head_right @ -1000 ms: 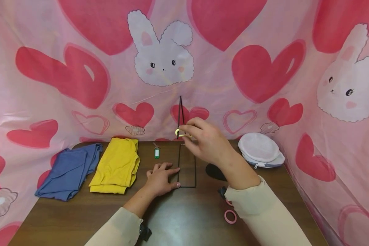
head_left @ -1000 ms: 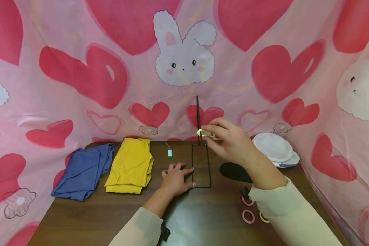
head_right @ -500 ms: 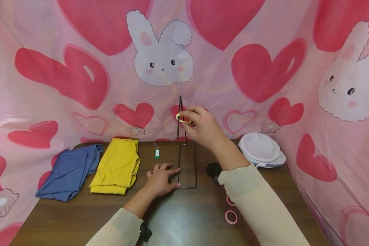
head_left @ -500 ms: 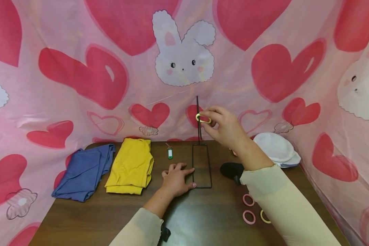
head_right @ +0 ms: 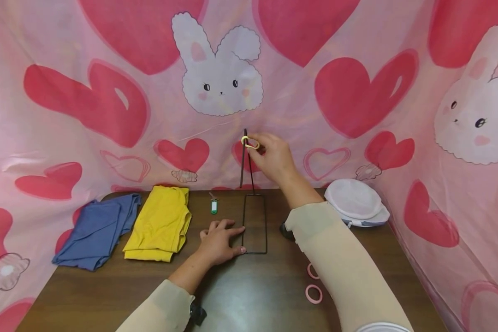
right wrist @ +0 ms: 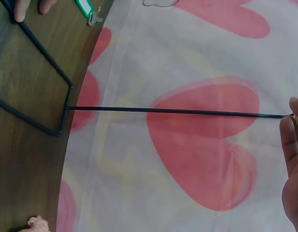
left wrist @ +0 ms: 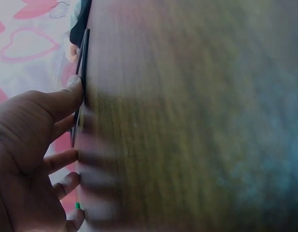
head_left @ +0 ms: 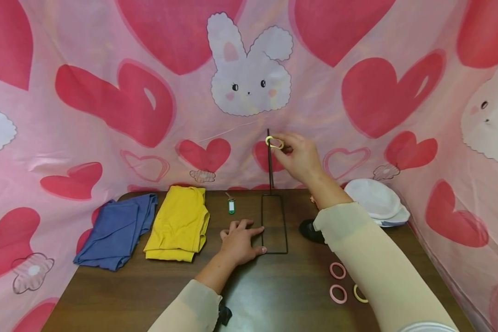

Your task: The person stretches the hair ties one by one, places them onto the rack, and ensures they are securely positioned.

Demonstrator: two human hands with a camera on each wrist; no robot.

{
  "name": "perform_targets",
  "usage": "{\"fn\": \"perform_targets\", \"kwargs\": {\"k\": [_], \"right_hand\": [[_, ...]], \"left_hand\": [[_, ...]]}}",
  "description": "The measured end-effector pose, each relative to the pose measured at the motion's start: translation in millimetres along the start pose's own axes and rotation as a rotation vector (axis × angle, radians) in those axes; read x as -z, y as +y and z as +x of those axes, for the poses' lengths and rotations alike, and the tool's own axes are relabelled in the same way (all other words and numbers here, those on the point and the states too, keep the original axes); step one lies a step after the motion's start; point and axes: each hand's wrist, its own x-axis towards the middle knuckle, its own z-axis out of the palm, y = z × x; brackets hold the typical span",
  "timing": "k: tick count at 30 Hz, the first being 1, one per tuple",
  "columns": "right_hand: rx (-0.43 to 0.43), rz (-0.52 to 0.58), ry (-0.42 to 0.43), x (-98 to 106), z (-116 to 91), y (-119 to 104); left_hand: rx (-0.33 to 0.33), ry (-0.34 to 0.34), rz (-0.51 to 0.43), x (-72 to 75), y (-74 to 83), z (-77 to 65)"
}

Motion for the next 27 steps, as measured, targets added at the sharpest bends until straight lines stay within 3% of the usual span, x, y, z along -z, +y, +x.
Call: {"fn": "perform_targets", "kwargs": {"k": [7,12,22,27], "right_hand": [[-0.048,0.027,0.06,-11,8,9],[-0.033,0.074,0.069,-13,6,15],[0.027,0.151,0.056,2,-30,12],[0.062,0.122,0.06,12,-53,12]], "left_hand": [[-0.002,0.001,0.004,0.5,0.3,0.1],[0.002,0.001,0.003,0.1,0.1,0.3],[0.0,0.008,0.005,-0.8,0.2,-1.1],[-0.005,0.009,0.003,-1.3,-0.3,0.6]]}}
